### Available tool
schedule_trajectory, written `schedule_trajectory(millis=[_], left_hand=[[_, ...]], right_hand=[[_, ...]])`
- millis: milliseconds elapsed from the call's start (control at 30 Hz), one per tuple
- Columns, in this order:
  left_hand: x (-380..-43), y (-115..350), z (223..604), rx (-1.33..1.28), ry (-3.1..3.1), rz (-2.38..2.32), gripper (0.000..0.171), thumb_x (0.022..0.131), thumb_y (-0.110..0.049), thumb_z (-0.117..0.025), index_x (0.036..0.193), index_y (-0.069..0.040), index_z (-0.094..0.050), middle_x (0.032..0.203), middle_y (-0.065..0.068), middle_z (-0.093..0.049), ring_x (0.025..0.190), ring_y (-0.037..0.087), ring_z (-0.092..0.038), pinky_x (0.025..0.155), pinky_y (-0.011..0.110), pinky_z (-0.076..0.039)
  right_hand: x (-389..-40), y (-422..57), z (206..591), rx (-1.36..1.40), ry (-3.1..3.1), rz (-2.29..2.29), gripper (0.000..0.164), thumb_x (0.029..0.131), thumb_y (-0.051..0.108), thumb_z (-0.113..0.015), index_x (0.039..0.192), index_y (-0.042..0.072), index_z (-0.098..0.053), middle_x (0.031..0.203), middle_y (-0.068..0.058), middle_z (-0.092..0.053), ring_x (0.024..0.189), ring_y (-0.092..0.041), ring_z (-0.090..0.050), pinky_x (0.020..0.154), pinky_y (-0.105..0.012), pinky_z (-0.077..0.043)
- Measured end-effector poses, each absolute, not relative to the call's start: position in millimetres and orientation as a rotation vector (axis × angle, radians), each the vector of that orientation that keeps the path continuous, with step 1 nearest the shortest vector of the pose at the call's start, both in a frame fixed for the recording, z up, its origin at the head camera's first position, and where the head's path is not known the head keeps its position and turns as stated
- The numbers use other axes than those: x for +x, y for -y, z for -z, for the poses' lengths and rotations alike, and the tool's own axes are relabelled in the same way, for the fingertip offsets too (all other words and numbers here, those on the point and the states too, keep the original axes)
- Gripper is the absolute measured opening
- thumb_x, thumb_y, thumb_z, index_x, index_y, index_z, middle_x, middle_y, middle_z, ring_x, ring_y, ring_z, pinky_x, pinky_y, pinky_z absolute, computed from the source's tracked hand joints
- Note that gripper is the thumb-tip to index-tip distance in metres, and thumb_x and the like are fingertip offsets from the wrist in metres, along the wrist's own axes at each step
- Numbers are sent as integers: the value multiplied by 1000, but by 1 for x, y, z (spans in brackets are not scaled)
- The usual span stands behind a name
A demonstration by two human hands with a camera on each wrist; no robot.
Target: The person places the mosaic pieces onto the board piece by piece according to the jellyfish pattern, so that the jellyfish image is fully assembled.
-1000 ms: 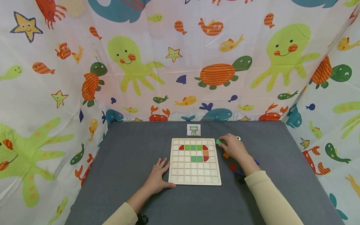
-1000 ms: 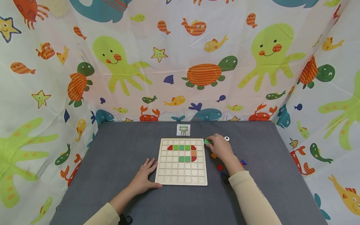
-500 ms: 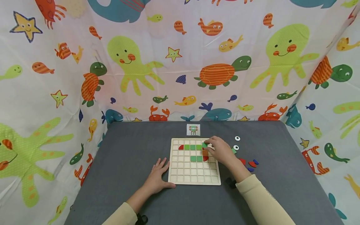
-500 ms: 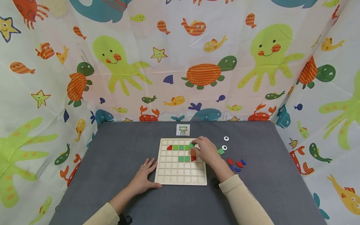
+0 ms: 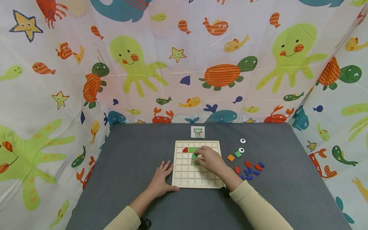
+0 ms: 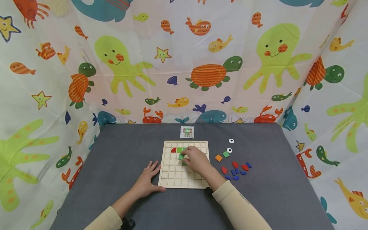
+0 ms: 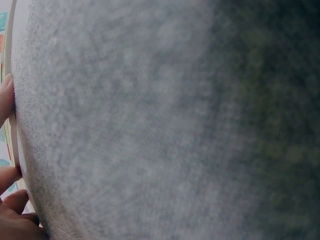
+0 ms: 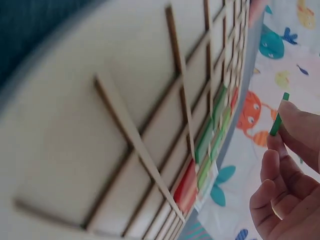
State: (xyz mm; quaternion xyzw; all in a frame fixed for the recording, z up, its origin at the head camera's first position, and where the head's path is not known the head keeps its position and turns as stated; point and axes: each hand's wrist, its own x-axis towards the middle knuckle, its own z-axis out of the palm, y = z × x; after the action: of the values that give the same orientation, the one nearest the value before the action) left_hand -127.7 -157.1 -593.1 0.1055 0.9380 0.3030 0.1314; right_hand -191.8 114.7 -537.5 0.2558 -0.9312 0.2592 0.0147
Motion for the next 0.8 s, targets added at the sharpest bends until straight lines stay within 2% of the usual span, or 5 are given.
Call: schedule_trajectory(millis=[233, 533, 800], left_hand=[[-128, 157, 593, 309, -2729, -877, 115, 65, -56, -90, 157, -11, -37, 167, 10, -24, 157, 36, -9, 123, 61, -17], [-127, 157, 594, 313, -2732, -876, 115, 66, -55, -90, 157, -10, -37, 167, 11, -25, 156, 37, -10, 123, 61, -17], [-126, 157, 592, 341, -2742, -883, 113, 67, -54, -89, 157, -9, -37, 167, 11, -24, 156, 38, -10, 122, 61, -18]], right_hand=[[-192, -103, 548, 823, 2915, -740, 25, 88, 20, -80, 113, 14, -76, 109, -3, -69, 100, -21, -67, 82, -40, -58], [-197, -95, 560, 856, 2985, -632, 19, 87, 20, -81, 106, 15, -79, 98, 1, -68, 92, -17, -63, 78, -36, -56], [-202, -89, 565, 879, 2971, -585, 19, 87, 19, -81, 106, 16, -79, 102, 0, -70, 98, -20, -66, 81, -38, -58]])
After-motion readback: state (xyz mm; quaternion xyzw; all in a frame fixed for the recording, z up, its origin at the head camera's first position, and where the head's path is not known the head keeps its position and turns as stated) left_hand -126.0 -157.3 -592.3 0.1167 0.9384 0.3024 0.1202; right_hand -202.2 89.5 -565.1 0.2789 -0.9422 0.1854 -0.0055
